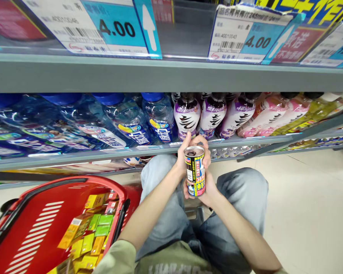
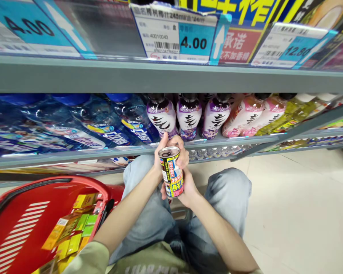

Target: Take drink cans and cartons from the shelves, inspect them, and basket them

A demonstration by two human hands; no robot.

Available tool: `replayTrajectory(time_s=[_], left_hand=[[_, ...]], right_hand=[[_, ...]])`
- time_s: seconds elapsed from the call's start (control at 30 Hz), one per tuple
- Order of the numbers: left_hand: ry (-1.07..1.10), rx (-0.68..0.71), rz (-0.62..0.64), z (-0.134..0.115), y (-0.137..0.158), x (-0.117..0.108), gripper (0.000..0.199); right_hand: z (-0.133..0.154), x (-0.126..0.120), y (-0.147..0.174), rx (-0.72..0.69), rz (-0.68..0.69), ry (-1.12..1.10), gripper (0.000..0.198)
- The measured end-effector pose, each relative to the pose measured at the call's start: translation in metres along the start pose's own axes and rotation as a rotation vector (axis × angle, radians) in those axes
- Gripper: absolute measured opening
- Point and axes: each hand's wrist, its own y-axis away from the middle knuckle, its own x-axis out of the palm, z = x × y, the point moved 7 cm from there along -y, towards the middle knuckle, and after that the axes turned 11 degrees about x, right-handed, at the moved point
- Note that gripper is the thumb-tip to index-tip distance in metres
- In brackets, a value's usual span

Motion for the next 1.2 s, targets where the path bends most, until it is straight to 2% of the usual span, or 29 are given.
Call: replayTrajectory(time_s=[0.1,0.2,0.47,0.67,0.97,1.2], left_hand=[[-0.06,-0.028,0.024,0.0,0.0,0.003,0.054],[-0.105,-0.034,0.03,0.0,-0.002,0.006,0.054],[-0.088,0.036,0.039,-0.006,-0.004,0.012,0.058],[-0.113,0.067,0.045,-0.007,-0.003,0.011,0.063],[-0.159,0.132,0.099,-0.008,-0.004,0.013,0.068],[-0.188,0.147,0.052,-0.008,-0.003,0.003,0.066]], right_hand=[[0.006,-0.003,0.0,-0.107,-0.023,-0.006,0.048],[0.009,-0.005,0.001,-0.153,-0.065,-0.027,0.045],[0.019,-0.011,0.008,-0.285,-0.266,-0.087,0.053],[0.021,-0.011,0.013,-0.341,-0.313,-0.121,0.051],[0.023,-0.019,0.017,-0.376,-0.486,-0.202,0.042],[0.028,-0.018,0.015,-0.455,-0.485,-0.183,0.031]])
